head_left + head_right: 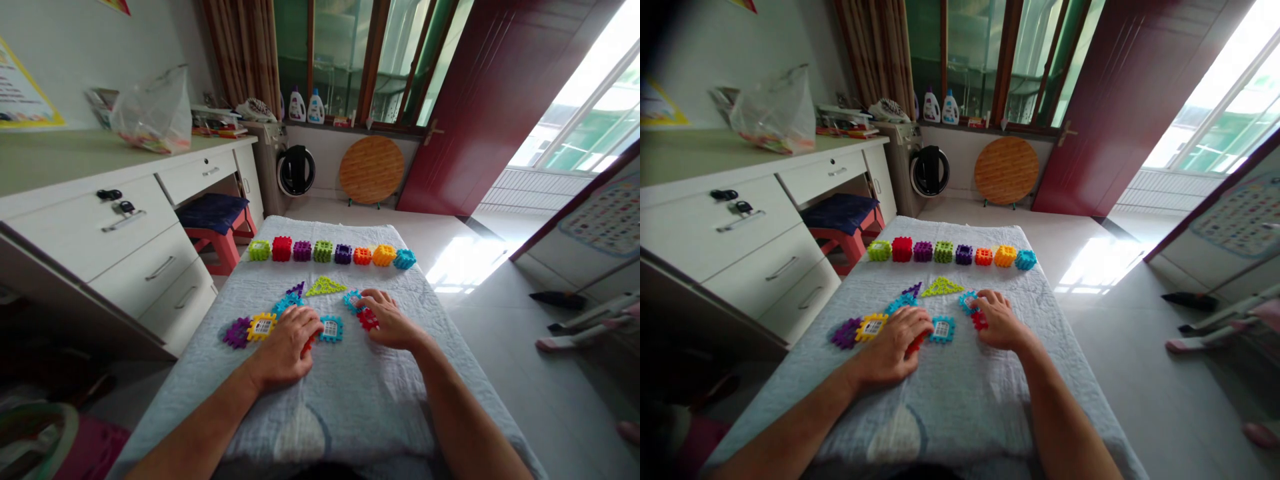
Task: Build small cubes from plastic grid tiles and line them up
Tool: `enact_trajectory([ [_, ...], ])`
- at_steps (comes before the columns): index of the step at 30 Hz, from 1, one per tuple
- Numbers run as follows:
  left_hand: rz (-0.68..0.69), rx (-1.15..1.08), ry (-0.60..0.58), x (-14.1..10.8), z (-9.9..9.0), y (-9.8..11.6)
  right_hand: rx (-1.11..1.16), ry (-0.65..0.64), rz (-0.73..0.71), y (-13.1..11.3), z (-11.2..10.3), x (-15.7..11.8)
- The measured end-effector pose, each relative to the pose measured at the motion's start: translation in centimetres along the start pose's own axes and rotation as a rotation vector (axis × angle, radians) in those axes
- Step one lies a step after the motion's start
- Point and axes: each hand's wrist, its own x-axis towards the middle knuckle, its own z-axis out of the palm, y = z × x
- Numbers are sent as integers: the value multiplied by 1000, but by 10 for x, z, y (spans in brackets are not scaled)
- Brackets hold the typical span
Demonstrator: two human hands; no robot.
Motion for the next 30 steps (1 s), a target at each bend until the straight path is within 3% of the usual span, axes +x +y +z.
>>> enact_trajectory([
  [7, -1, -109, 42, -2, 0, -5, 106, 168, -24, 3, -2, 6],
  [10, 24, -167, 41, -2, 3, -3, 37, 280, 40, 2, 7, 13],
  [13, 37, -216, 64, -2, 8, -1, -65, 266, 55, 2, 17, 19],
  [17, 23, -239, 174, -1, 10, -4, -63, 254, 33, 0, 20, 25],
  [23, -84, -156, 375, -1, 6, -14, 247, 427, -1, -6, 16, 27],
  [26, -130, -107, 439, -1, 7, -19, 314, 385, 19, -7, 20, 30],
  [30, -169, -47, 493, 0, 7, -24, 79, 333, 27, -4, 26, 35],
])
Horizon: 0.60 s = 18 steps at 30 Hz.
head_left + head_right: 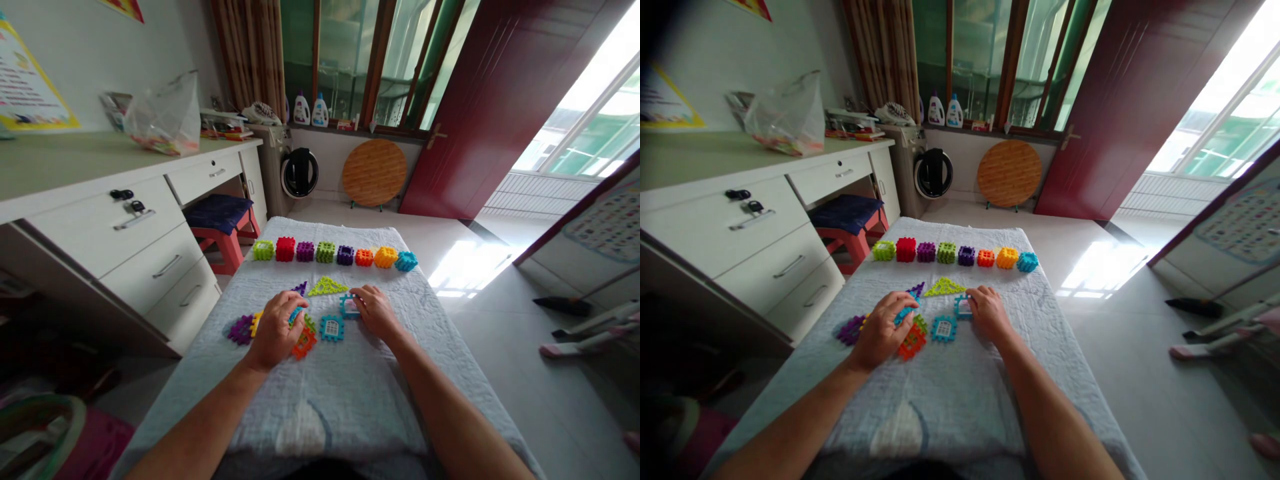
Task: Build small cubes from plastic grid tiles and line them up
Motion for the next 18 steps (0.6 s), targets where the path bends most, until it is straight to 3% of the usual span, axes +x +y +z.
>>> enact_trajectory([
  [13, -51, 62, 64, 3, -4, -9, -139, 98, 95, -2, 1, 1],
  [18, -60, 65, 54, 4, -5, -8, -184, 80, 103, -3, 3, 3],
])
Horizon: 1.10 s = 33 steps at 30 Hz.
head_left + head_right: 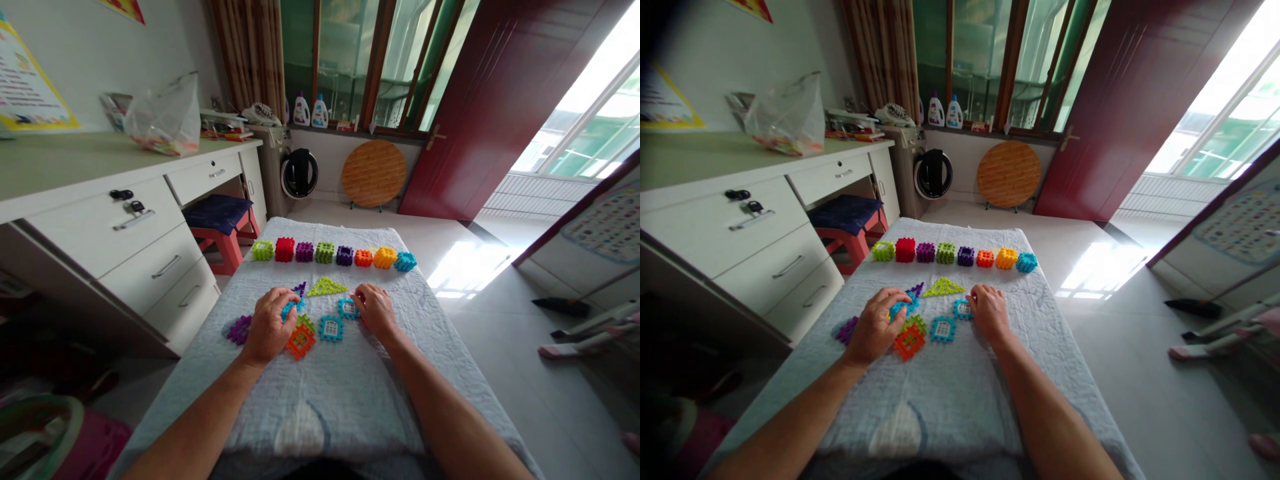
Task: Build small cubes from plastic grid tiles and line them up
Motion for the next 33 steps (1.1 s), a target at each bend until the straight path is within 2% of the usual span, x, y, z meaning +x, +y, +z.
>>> enact_trajectory([
  [5, -6, 20, -9, 1, 1, -1, 36, -92, -122, -4, -4, -4],
  [8, -16, 25, -6, 1, 1, -3, 32, -160, -129, -8, -7, -6],
  [17, -33, 20, 6, 1, -1, -7, 10, -232, -165, -9, -8, -13],
  [21, -34, 20, 12, 1, -1, -8, 19, -181, -159, -8, -5, -12],
  [26, -36, 26, 6, 1, -1, -8, -42, -64, -35, -9, -5, -10],
  [29, -40, 21, 3, 1, -1, -7, -69, -95, -41, -10, -9, -11],
  [33, -48, 19, 4, 1, -2, -7, 13, -206, -162, -10, -13, -13],
])
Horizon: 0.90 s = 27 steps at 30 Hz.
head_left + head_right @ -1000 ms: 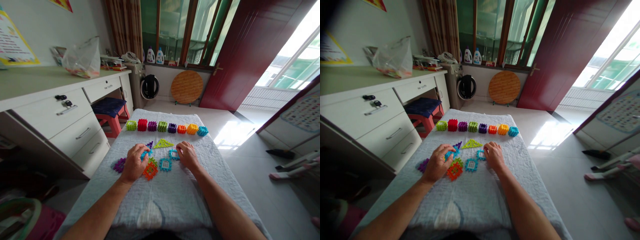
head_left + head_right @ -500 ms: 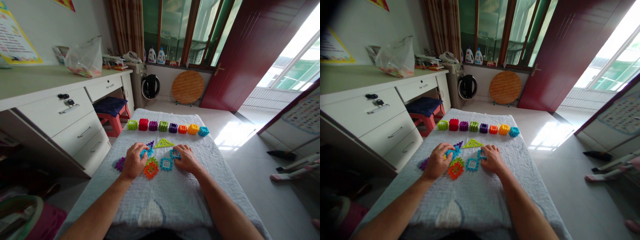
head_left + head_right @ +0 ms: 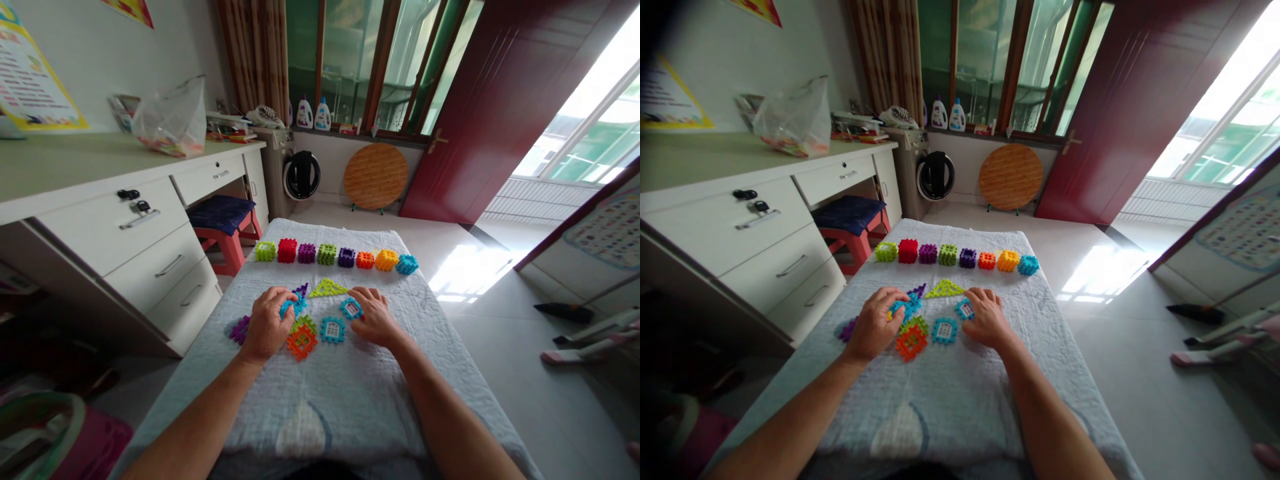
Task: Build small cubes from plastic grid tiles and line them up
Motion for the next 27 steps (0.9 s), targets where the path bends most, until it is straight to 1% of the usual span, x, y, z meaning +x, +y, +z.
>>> enact_trajectory([
  [3, -1, 7, -3, 0, 1, -1, 35, -54, -56, 3, 1, 1],
  [6, 0, 16, -1, 0, 2, -3, 26, -73, -67, 5, 3, 2],
  [11, -6, 27, 3, 0, 4, -6, -43, -50, -10, 7, 3, 5],
  [17, -12, -3, -23, 0, 5, -7, -7, -60, -45, 11, 7, 6],
  [20, -23, -38, -20, 1, 4, -7, -2, -31, -24, 11, 5, 7],
  [24, -47, -47, 6, 3, 0, -9, 52, 66, -20, -2, -5, 6],
  [27, -66, -31, 47, 5, -5, -13, 111, 82, -96, -20, -9, 3],
])
